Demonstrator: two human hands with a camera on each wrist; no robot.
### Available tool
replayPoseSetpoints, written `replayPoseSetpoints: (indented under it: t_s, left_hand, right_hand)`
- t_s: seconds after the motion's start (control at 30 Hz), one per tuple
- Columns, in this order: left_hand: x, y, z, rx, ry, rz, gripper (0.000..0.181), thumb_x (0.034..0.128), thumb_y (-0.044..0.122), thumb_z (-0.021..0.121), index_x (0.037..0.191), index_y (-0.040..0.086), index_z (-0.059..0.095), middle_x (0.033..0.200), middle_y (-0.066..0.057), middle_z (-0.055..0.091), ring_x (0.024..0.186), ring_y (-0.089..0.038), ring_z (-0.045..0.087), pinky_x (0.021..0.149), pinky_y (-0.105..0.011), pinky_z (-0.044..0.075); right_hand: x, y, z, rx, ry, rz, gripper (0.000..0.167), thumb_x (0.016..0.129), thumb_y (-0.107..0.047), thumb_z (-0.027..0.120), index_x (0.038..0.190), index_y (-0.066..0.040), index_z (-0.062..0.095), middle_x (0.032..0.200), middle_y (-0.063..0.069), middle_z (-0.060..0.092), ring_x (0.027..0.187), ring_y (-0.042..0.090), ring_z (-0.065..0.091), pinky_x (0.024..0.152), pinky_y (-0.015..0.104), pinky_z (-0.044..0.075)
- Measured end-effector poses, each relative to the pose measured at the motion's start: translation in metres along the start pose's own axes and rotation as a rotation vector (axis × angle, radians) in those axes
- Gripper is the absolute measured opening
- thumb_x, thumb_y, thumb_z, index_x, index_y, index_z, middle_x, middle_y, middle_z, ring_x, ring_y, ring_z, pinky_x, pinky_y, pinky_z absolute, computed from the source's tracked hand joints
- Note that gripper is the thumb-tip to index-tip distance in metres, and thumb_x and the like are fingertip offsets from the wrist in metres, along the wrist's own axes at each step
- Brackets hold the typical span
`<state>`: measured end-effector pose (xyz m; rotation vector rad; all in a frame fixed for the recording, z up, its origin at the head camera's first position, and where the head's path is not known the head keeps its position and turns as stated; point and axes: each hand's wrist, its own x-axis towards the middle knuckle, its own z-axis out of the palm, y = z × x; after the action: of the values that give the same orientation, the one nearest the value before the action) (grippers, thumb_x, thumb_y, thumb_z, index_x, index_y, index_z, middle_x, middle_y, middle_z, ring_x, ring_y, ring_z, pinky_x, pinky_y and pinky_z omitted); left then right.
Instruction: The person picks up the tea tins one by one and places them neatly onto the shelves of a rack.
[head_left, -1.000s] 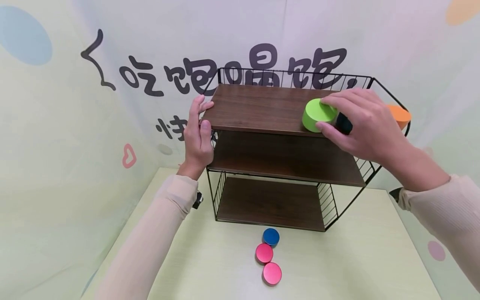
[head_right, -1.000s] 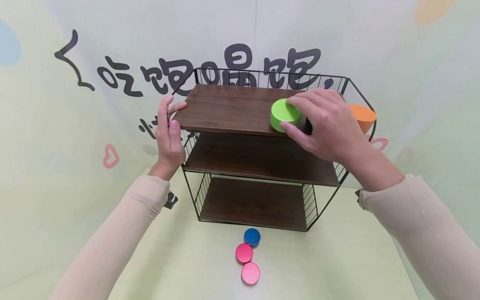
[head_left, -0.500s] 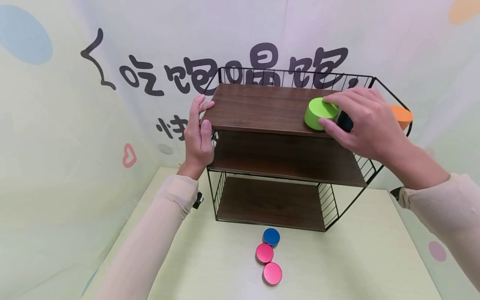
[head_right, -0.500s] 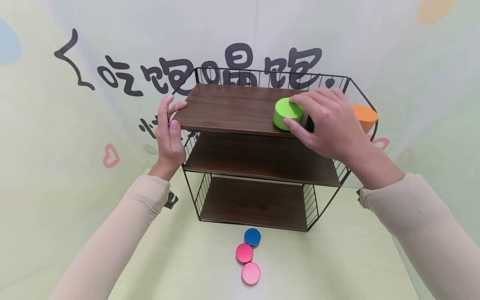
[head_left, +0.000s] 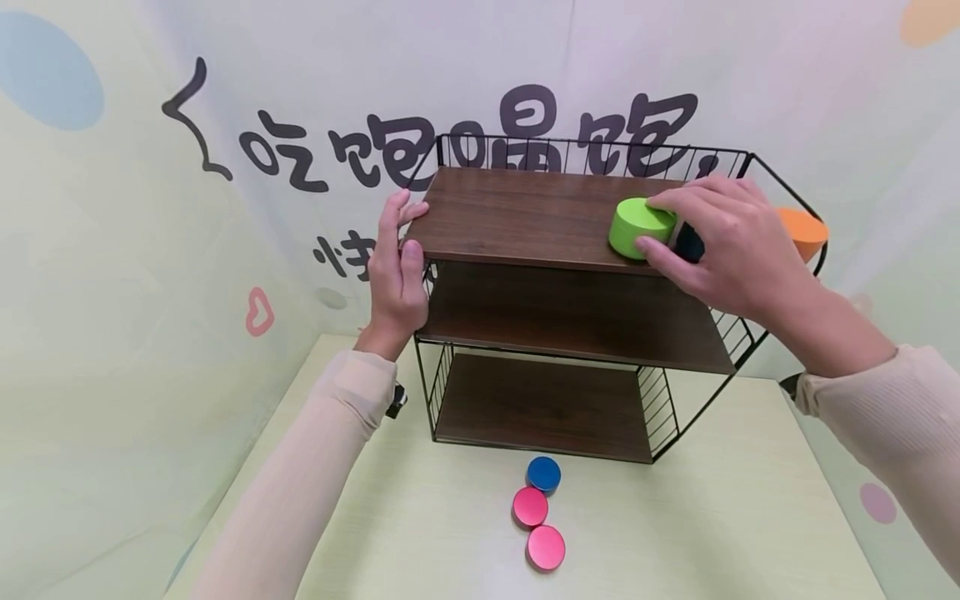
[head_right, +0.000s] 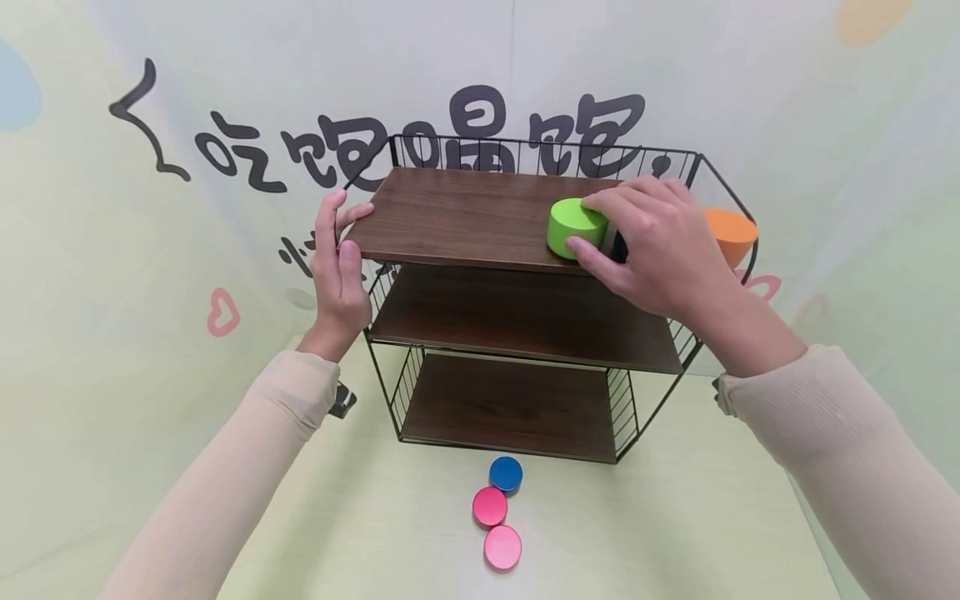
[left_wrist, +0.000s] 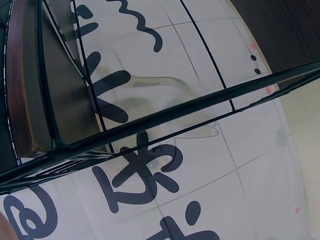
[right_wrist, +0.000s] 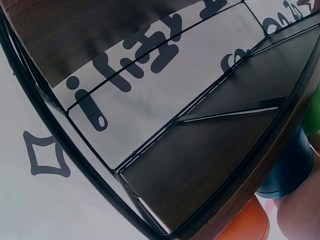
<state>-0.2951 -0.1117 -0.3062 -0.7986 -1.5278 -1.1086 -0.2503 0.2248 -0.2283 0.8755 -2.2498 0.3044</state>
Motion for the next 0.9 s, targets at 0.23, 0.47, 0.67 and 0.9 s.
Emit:
replayPoseSetpoints:
  t_s: [0.23, 0.47, 0.67, 0.9]
  left_hand:
    - [0.000, 0.000, 0.000, -0.008, -0.004, -0.001, 0.044, 0.0889, -0.003, 0.036, 0.129, -0.019, 0.043, 0.113, -0.034, 0.061, 0.112, -0.045, 0.057, 0.106, -0.043, 0.037]
    - [0.000, 0.000, -0.001, 0.010, -0.005, -0.007, 0.044, 0.0885, -0.005, 0.035, 0.129, -0.020, 0.042, 0.112, -0.035, 0.061, 0.111, -0.047, 0.057, 0.107, -0.043, 0.037]
    - [-0.002, 0.001, -0.003, 0.009, -0.007, -0.007, 0.043, 0.0879, -0.006, 0.035, 0.128, -0.020, 0.042, 0.112, -0.035, 0.061, 0.110, -0.049, 0.056, 0.107, -0.042, 0.037]
    - [-0.001, 0.001, 0.000, 0.006, -0.006, -0.006, 0.044, 0.0873, -0.005, 0.035, 0.128, -0.020, 0.042, 0.112, -0.034, 0.061, 0.111, -0.046, 0.057, 0.106, -0.043, 0.037]
  right_hand:
    - [0.000, -0.001, 0.000, 0.003, 0.015, 0.000, 0.039, 0.085, -0.022, 0.073, 0.117, 0.001, 0.068, 0.105, 0.020, 0.071, 0.102, 0.035, 0.057, 0.089, 0.052, 0.039]
    - [0.001, -0.002, -0.001, -0.001, -0.002, 0.015, 0.042, 0.085, -0.023, 0.074, 0.120, -0.001, 0.066, 0.111, 0.019, 0.069, 0.109, 0.036, 0.056, 0.091, 0.054, 0.037]
    - [-0.001, -0.005, -0.002, 0.012, 0.070, -0.001, 0.052, 0.084, -0.030, 0.072, 0.127, -0.003, 0.064, 0.128, 0.018, 0.063, 0.122, 0.040, 0.051, 0.101, 0.054, 0.035]
    - [-0.005, -0.013, -0.009, 0.045, 0.210, -0.043, 0.062, 0.093, -0.054, 0.055, 0.121, 0.001, 0.065, 0.125, 0.021, 0.064, 0.120, 0.041, 0.053, 0.105, 0.048, 0.035]
